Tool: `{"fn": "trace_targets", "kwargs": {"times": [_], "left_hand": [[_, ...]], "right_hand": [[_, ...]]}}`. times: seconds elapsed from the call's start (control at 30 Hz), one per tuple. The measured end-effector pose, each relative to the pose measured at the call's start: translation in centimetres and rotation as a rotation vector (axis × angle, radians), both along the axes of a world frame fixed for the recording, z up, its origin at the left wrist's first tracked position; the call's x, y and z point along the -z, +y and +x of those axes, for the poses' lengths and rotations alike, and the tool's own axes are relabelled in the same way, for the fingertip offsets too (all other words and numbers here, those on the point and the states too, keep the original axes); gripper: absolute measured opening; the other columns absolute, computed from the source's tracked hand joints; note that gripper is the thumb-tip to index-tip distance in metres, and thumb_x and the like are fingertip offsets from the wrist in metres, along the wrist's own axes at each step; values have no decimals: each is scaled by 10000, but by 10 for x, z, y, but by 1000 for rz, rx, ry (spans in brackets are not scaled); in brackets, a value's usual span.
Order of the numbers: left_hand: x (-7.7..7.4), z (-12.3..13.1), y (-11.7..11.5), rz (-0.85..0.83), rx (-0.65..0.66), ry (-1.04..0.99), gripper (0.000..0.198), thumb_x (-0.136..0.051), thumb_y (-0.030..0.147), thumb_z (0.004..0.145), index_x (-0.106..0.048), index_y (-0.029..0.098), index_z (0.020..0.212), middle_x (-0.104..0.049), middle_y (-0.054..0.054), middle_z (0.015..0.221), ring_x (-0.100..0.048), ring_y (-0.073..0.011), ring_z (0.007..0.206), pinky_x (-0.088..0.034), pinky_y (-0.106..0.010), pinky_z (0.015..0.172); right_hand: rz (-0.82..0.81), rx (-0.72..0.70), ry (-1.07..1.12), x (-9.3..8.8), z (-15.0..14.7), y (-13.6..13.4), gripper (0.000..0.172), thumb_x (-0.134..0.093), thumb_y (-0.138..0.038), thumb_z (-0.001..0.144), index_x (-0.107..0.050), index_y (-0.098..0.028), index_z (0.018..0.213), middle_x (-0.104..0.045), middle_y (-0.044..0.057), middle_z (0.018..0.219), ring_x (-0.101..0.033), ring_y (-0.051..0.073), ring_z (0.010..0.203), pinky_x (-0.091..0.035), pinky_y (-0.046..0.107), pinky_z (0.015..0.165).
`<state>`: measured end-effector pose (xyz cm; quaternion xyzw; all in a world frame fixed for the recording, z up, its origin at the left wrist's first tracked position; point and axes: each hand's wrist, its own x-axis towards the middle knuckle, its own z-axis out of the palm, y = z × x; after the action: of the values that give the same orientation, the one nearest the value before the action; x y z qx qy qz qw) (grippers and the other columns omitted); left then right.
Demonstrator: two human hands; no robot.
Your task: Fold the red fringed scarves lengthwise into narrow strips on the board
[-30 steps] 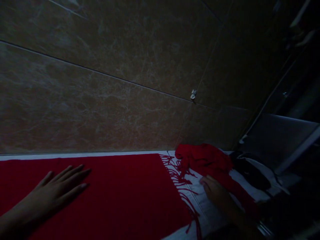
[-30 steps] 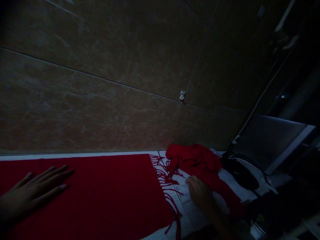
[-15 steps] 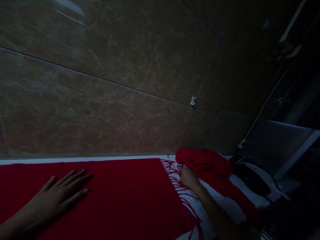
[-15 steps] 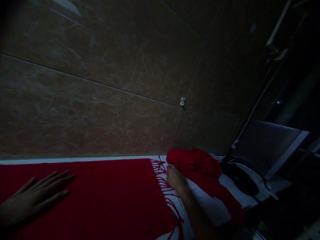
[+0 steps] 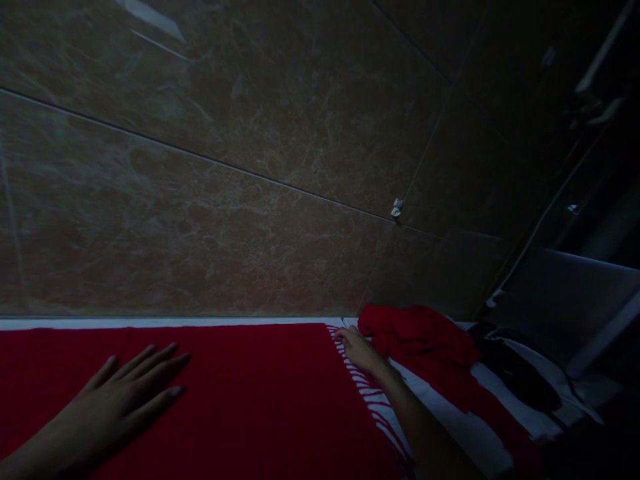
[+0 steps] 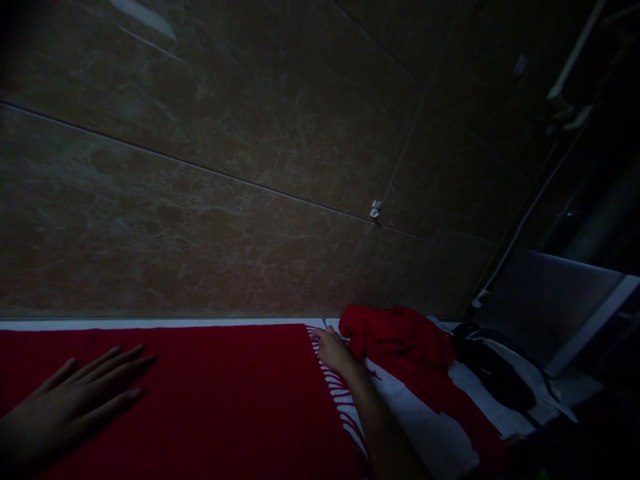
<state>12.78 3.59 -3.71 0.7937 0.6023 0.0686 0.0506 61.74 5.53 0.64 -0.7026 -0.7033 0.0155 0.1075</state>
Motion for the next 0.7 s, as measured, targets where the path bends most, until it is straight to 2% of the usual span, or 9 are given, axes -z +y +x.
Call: {"fn": "trace_targets", "kwargs": {"times": [0.17,0.27,0.37,0.47,0.57,0.63,0.7], "left_hand": [[2,1,2,-66,-22,99,621,-351,474,959,-308,321,1559,-202,31,1660,-145,-276,1556,-90,-606,1253],[0,2,1,-83,-25,115,630,-326,479,965,-282,310,1570,-169,35,1666,-120,-274,1560,-69,-607,1256],[-3,2,-1,-90,-20,104,637,-321,473,961,-283,300,1573,-175,34,1664,-123,-274,1560,-72,-606,1258],[-6,3,-2,-92,-23,79,656,-373,485,937,-315,306,1565,-210,33,1655,-144,-289,1556,-100,-611,1259],[-6,1,-1,-52,0,8,666,-441,509,908,-386,320,1544,-280,12,1639,-207,-326,1541,-154,-634,1248],[0,-3,2,-8,24,-34,653,-463,518,902,-432,330,1527,-322,-4,1629,-251,-346,1528,-179,-653,1236],[13,-10,8,31,26,-47,641,-460,526,907,-447,341,1520,-345,-6,1626,-273,-349,1525,-177,-670,1227]], "right_hand": [[-11,149,-50,-2,11,11,184,-658,-337,1006,-657,-154,1020,-640,66,1054,-635,209,943,-554,393,859],[18,93,-47,-3,7,19,181,-643,-313,1015,-652,-151,1095,-632,73,1130,-628,220,1013,-545,411,907],[11,16,-34,0,-3,27,176,-632,-268,1020,-648,-159,1158,-623,69,1205,-622,218,1057,-541,423,945],[-22,109,-41,-3,0,31,149,-663,-274,1003,-660,-156,1094,-640,66,1149,-638,219,1015,-555,421,913],[-25,181,-29,-15,9,33,138,-694,-275,983,-662,-152,1037,-648,67,1111,-644,227,1011,-557,419,902],[-9,130,3,-24,6,27,118,-675,-241,985,-660,-145,1052,-649,74,1145,-637,233,1051,-544,430,935],[10,27,50,-29,-5,10,113,-587,-157,1000,-663,-150,1083,-654,74,1179,-621,218,1105,-508,407,991]]}}
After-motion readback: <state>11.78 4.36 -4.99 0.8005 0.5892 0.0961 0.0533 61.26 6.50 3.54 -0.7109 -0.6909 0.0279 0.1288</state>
